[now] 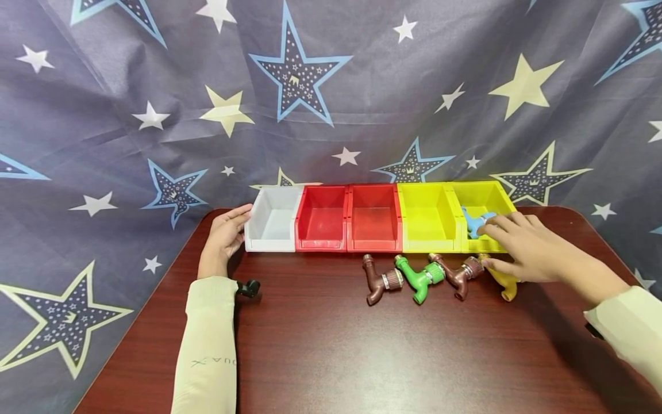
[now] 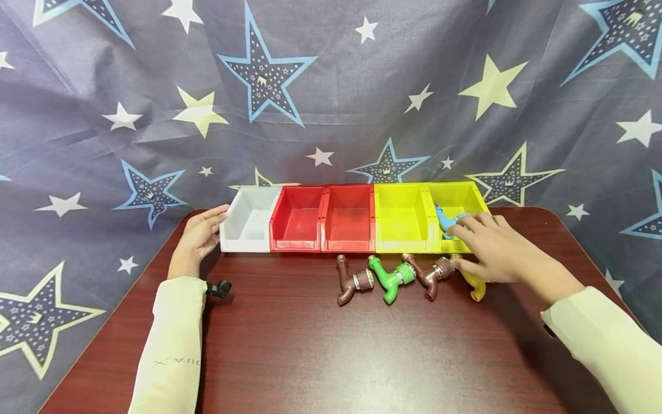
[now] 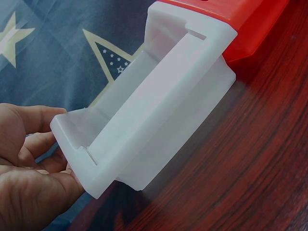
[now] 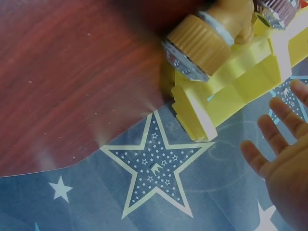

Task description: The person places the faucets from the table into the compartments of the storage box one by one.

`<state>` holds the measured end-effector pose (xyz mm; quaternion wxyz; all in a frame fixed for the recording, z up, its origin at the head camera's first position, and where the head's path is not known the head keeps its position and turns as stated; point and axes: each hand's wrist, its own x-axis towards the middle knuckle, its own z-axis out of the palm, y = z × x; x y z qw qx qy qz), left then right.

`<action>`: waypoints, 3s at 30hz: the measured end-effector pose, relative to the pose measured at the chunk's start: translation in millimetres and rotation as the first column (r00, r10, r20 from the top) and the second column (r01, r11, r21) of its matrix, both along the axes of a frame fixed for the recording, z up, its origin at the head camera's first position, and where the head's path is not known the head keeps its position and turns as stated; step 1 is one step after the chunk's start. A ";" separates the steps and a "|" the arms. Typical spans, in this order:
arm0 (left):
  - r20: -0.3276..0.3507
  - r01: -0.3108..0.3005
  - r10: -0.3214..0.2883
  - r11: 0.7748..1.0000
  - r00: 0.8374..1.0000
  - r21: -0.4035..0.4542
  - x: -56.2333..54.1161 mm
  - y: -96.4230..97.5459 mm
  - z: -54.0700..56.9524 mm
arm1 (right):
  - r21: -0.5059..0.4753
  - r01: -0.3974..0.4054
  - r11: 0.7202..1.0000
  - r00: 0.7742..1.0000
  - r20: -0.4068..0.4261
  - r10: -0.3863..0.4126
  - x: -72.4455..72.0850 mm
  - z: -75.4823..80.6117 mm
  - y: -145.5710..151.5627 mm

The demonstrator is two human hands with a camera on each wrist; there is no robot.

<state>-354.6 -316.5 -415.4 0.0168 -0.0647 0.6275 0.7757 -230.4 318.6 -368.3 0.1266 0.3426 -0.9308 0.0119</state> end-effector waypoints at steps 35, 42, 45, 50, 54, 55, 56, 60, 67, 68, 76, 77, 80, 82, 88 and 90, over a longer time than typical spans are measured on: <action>0.005 0.000 0.000 1.000 1.000 0.019 0.2 2.6 2.2 | 0.019 -0.081 0.997 0.996 -0.022 0.081 39.8 -43.3 20.5; 0.003 -0.005 0.005 1.000 1.000 0.019 -0.8 0.5 0.2 | 0.028 -0.068 0.997 0.998 -0.006 0.068 37.1 -44.6 21.1; 0.004 -0.006 0.006 1.000 1.000 0.030 -1.8 1.1 -1.0 | 0.029 -0.059 0.998 0.998 0.002 0.059 36.6 -45.1 21.1; 0.003 -0.006 0.005 1.000 1.000 0.030 -1.8 1.9 -1.7 | 0.028 -0.047 0.999 0.999 0.021 0.046 35.7 -45.5 19.9; 0.002 -0.005 0.005 1.000 1.000 0.012 -0.5 1.1 -1.4 | 0.027 -0.059 0.998 0.998 0.018 0.058 34.4 -46.2 19.2; 0.002 -0.004 0.004 1.000 1.000 0.009 -0.2 0.8 -1.3 | 0.028 -0.061 0.998 0.998 0.018 0.061 34.1 -46.5 18.9; 0.002 -0.003 0.003 1.000 1.000 0.006 0.1 0.5 -1.3 | 0.028 -0.063 0.998 0.998 0.015 0.063 33.8 -46.8 18.8; 0.004 0.000 0.000 1.000 1.000 0.007 1.0 0.6 -1.0 | 0.020 -0.058 0.998 0.998 0.019 0.057 33.6 -48.3 19.0; 0.005 0.004 -0.004 1.000 1.000 0.004 1.3 1.7 -0.9 | 0.022 -0.066 0.998 0.998 0.009 0.066 35.5 -47.3 20.1; 0.007 0.003 -0.003 1.000 1.000 0.002 1.4 1.6 -0.8 | 0.023 -0.069 0.997 0.998 0.002 0.069 35.9 -46.8 20.4; -0.011 0.010 -0.009 0.999 1.000 0.033 0.7 -0.1 -0.2 | 0.025 -0.088 0.996 0.995 -0.042 0.089 40.8 -42.2 22.7; -0.013 0.011 -0.010 0.999 1.000 0.035 0.5 -0.4 -0.3 | 0.025 -0.088 0.996 0.995 -0.046 0.090 41.2 -41.3 22.9; -0.016 0.013 -0.012 0.999 1.000 0.039 0.3 -0.8 0.2 | 0.026 -0.090 0.996 0.994 -0.057 0.091 41.8 -37.2 23.3; -0.014 0.019 -0.019 0.999 1.000 0.036 0.5 -0.7 0.5 | 0.027 -0.090 0.996 0.994 -0.065 0.092 41.8 -34.0 23.5; -0.005 0.015 -0.015 1.000 1.000 0.027 -0.2 -0.6 -0.3 | 0.050 -0.094 0.994 0.992 -0.083 0.098 38.7 -23.9 23.1; -0.006 0.014 -0.014 1.000 1.000 0.025 -0.2 -0.8 -0.6 | 0.062 -0.094 0.994 0.991 -0.088 0.099 37.0 -20.4 22.7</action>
